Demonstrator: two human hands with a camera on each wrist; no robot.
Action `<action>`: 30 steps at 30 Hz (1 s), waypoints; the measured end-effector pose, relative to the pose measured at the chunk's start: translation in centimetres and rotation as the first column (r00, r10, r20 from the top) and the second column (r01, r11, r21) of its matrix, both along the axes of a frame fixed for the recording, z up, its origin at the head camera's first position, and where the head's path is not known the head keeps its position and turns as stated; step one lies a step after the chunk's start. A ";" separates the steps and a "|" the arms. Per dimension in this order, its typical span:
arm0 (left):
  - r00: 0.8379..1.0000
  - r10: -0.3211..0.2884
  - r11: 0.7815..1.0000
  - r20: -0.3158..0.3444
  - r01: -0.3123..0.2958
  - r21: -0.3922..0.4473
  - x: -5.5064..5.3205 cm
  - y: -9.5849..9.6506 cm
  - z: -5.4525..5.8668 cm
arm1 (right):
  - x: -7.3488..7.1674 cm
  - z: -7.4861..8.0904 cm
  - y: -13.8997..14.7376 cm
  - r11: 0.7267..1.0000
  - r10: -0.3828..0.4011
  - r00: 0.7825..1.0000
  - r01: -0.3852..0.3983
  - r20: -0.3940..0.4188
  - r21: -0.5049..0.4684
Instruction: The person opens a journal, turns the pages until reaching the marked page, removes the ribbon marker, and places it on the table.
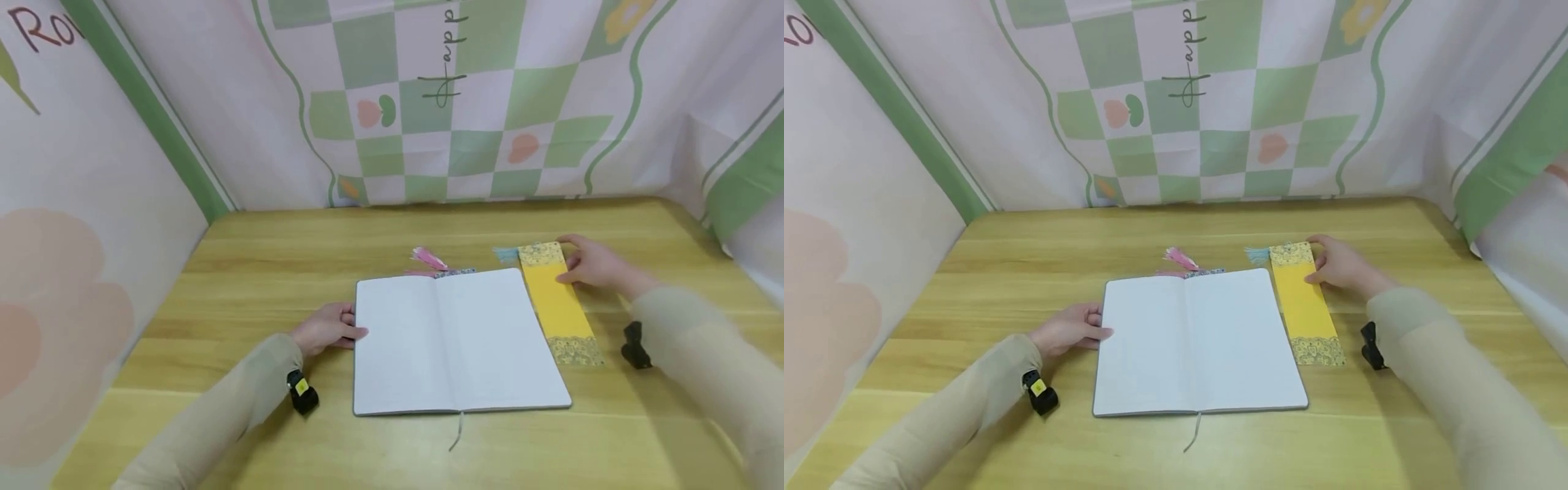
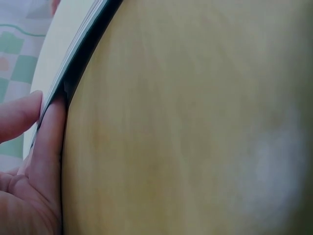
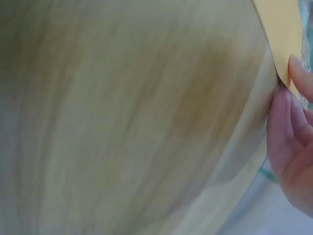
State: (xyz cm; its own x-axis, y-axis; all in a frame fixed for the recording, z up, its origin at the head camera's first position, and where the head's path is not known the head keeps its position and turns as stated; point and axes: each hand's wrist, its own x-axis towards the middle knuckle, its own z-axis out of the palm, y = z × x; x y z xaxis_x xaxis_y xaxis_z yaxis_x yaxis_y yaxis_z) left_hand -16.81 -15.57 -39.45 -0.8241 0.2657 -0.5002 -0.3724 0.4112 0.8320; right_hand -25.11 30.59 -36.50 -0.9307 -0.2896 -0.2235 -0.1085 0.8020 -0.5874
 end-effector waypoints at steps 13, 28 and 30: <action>1.000 -0.008 1.000 0.011 0.008 -0.001 -0.1 0.0 -0.3 | 0.3 -0.1 -0.5 0.987 0.074 0.979 -0.044 -0.189 0.157; 1.000 -0.006 1.000 -0.007 0.006 -0.007 0.0 0.2 -0.3 | 4.4 1.8 -7.1 0.972 0.233 0.934 -0.221 -0.270 0.074; 1.000 -0.001 1.000 -0.001 0.001 -0.015 0.2 0.0 -0.3 | 5.1 1.3 -8.1 0.960 0.278 0.918 -0.263 -0.281 0.092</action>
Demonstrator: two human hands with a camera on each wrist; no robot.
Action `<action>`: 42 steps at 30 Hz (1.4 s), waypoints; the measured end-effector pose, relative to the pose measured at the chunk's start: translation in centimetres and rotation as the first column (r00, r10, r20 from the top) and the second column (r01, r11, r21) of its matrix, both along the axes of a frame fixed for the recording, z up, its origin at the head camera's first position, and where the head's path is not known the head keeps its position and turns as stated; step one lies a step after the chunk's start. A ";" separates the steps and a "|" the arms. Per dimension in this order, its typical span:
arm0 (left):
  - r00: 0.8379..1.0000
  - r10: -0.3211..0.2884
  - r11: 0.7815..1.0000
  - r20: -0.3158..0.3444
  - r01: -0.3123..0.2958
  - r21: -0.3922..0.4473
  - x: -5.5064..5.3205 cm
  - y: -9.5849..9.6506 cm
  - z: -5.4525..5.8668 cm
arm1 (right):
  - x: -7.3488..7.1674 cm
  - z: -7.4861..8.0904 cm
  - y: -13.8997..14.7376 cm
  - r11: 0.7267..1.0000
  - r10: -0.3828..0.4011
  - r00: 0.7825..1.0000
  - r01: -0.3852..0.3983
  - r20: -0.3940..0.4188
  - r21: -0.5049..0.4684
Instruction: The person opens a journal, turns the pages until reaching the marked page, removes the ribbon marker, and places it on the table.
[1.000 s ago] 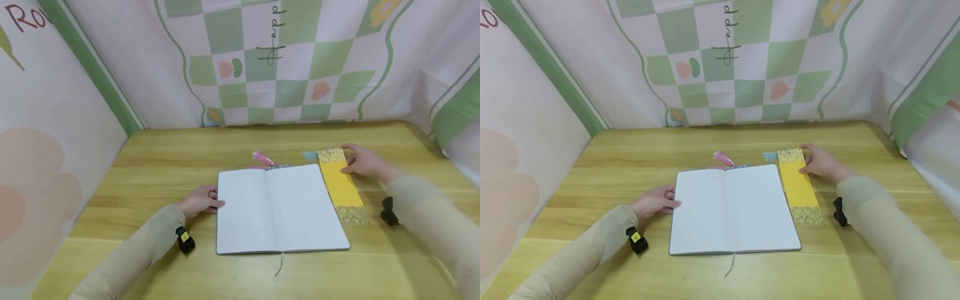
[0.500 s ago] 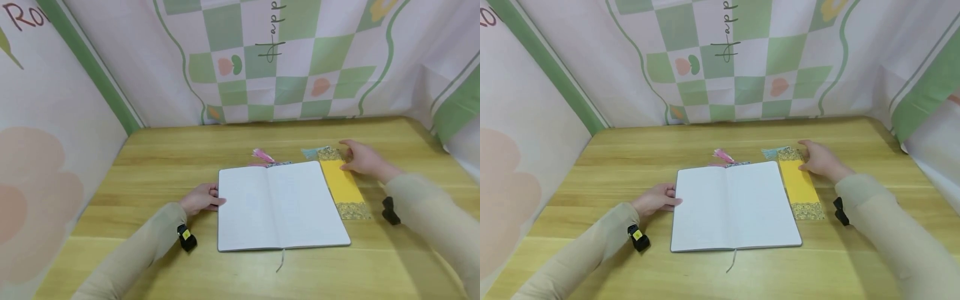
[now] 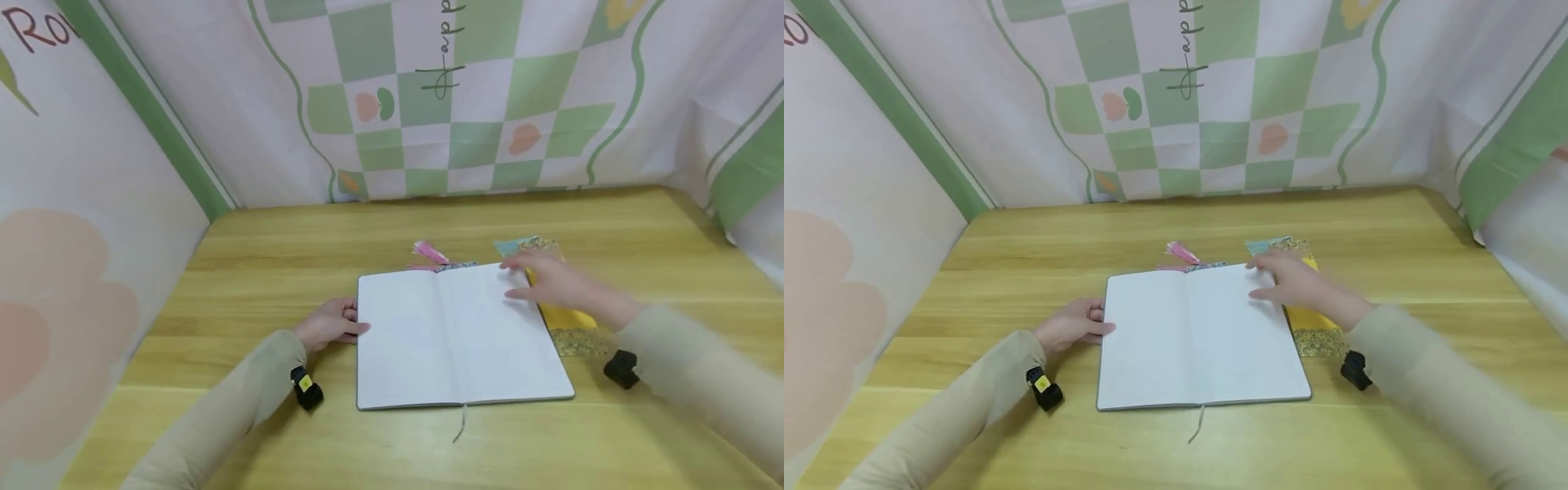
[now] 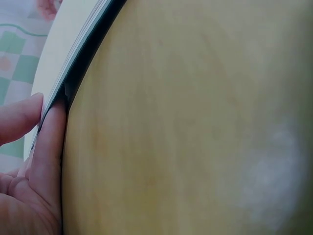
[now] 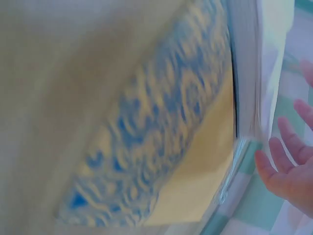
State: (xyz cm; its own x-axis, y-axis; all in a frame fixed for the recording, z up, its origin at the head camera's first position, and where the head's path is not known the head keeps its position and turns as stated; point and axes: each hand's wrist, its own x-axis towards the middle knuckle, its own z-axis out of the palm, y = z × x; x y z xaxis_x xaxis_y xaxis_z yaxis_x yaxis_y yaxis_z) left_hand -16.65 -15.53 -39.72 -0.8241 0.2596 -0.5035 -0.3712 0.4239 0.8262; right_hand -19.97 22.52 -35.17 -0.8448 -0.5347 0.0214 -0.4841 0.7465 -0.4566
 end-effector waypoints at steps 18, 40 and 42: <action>1.000 0.004 1.000 -0.002 -0.004 -0.011 0.0 0.0 0.1 | 0.6 -1.0 -2.0 0.965 0.116 0.993 -0.118 0.021 0.235; 1.000 0.018 1.000 0.005 -0.018 -0.005 0.0 0.2 0.0 | -0.3 -0.1 -3.1 0.901 0.029 0.997 -0.057 0.070 0.429; 1.000 0.012 1.000 0.005 -0.012 -0.002 0.1 0.3 -0.1 | 0.0 -0.2 -3.0 0.911 0.023 0.998 -0.043 0.053 0.410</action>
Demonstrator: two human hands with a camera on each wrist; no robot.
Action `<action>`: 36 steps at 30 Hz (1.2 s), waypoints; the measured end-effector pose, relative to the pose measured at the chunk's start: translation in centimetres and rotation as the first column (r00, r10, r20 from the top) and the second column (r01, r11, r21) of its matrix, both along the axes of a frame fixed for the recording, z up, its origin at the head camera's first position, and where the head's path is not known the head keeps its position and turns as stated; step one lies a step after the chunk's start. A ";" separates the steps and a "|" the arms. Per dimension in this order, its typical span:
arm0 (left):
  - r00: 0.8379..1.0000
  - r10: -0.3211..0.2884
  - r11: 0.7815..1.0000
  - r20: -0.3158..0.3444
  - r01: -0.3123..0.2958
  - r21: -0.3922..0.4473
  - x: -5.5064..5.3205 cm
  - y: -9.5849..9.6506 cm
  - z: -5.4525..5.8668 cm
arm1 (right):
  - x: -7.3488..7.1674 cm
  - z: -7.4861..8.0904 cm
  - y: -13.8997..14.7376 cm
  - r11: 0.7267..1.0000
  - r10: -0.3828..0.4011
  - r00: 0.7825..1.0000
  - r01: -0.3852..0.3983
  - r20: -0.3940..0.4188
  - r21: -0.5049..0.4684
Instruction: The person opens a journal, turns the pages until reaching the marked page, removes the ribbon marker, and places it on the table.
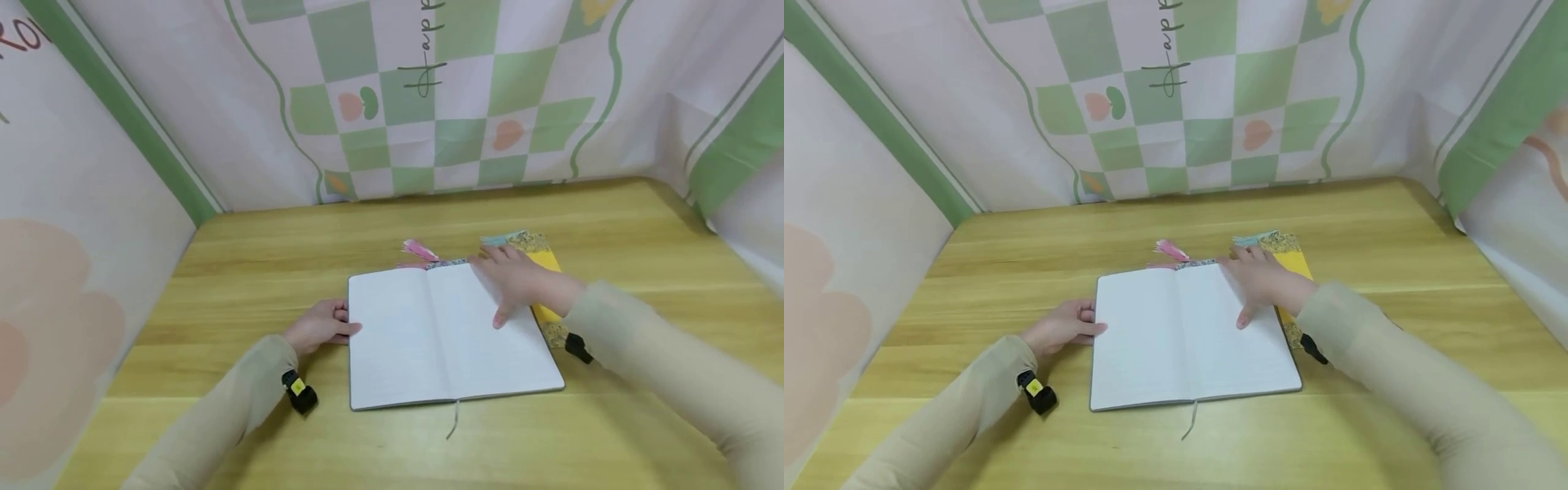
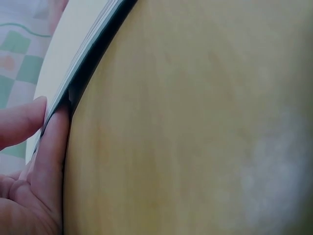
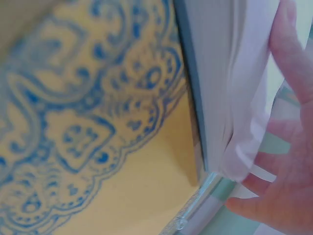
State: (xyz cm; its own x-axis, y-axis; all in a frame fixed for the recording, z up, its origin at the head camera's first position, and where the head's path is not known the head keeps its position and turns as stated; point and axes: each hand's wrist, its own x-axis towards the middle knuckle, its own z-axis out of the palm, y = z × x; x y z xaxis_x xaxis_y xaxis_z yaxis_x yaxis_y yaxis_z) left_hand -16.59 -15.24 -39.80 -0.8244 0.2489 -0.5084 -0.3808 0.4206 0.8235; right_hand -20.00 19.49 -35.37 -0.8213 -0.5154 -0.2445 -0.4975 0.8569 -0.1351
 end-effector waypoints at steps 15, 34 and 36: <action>1.000 -0.005 1.000 0.005 0.005 0.015 0.0 0.0 -0.1 | 0.6 -0.5 0.8 0.997 0.012 0.997 -0.017 -0.073 -0.073; 1.000 -0.023 1.000 -0.008 0.024 0.013 0.1 -0.1 0.2 | 5.3 0.3 1.5 0.884 0.166 0.984 -0.179 -0.068 -0.431; 1.000 -0.023 1.000 -0.007 0.023 0.010 0.1 -0.1 0.2 | 5.5 0.6 1.6 0.861 0.157 0.987 -0.146 -0.019 -0.487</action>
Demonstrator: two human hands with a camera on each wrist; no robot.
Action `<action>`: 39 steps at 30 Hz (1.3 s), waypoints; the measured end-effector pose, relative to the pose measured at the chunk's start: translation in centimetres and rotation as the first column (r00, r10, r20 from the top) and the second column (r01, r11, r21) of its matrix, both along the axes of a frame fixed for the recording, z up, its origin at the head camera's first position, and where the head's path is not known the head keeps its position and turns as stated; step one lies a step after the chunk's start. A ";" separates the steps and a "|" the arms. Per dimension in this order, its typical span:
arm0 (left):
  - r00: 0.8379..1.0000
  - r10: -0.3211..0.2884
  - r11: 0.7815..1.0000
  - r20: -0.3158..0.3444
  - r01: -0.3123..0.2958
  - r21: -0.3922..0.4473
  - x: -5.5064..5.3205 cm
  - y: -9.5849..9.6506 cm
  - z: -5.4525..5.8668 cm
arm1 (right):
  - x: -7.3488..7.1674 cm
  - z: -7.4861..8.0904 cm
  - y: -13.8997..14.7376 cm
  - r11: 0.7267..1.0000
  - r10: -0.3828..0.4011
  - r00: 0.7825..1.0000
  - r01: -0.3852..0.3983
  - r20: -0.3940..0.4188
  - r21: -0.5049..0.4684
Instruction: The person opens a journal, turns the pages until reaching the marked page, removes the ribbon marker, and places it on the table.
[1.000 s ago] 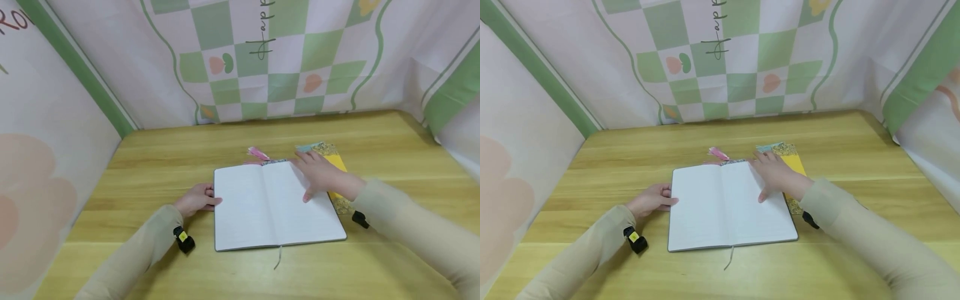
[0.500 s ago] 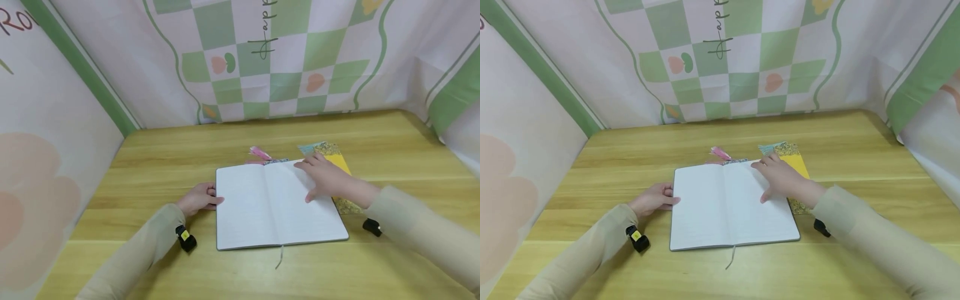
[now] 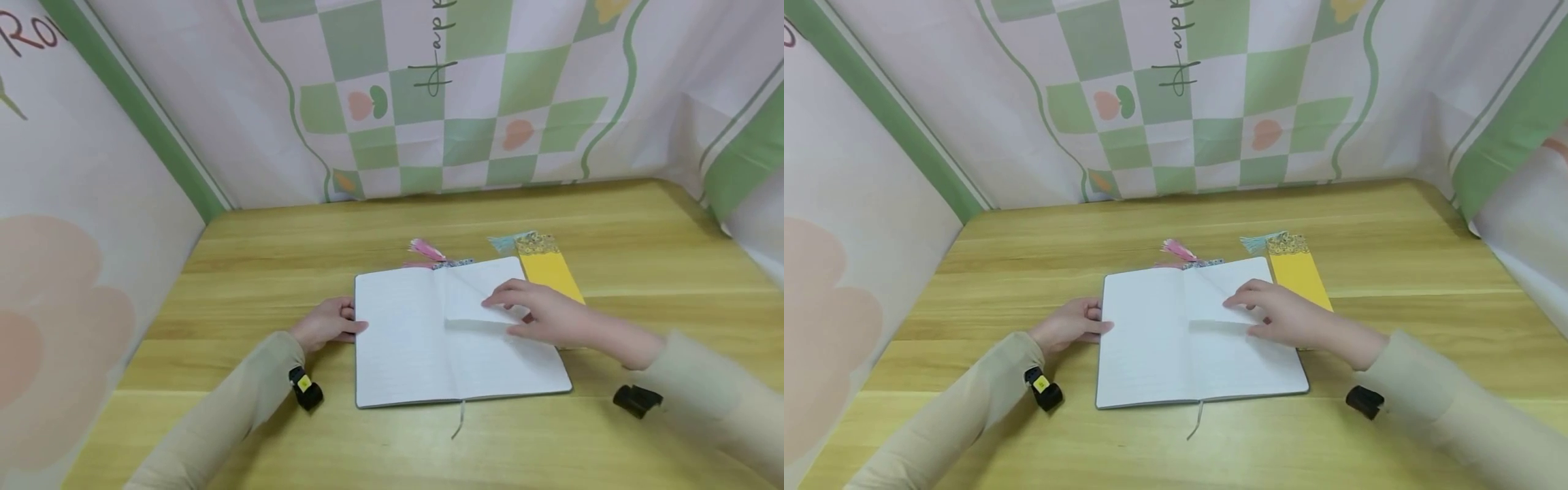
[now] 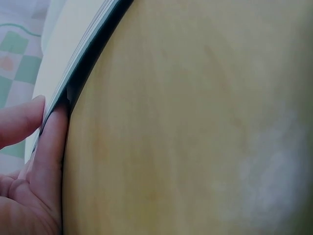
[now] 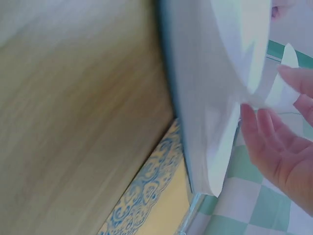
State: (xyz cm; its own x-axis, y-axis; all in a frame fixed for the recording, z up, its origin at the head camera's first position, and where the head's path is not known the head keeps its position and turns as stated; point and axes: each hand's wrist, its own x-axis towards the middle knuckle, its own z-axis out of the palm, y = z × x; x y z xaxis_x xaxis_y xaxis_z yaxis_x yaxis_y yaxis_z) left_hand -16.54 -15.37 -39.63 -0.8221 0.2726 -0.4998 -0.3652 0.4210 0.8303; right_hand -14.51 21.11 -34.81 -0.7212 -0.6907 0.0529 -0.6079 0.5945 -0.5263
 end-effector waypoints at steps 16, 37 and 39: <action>1.000 0.013 1.000 0.009 -0.013 -0.001 0.0 0.1 0.2 | -0.6 2.4 -0.7 0.785 0.055 0.704 0.408 0.708 -0.466; 1.000 0.013 0.999 0.009 -0.013 0.046 -0.4 -0.1 0.0 | 1.5 0.3 -6.9 0.993 0.019 0.939 -0.059 0.345 0.105; 0.999 0.018 0.998 0.029 -0.019 0.054 -0.3 -0.4 -0.2 | 1.9 0.0 -7.5 0.980 0.008 0.950 -0.070 0.313 0.188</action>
State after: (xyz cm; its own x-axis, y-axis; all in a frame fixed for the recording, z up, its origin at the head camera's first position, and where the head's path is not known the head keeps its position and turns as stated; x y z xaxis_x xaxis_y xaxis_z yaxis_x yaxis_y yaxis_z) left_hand -16.84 -15.75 -39.84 -0.8132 0.2849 -0.5075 -0.3960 0.3681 0.8412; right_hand -12.65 13.62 -34.82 -0.6528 -0.6929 -0.3062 -0.4581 0.6830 -0.5689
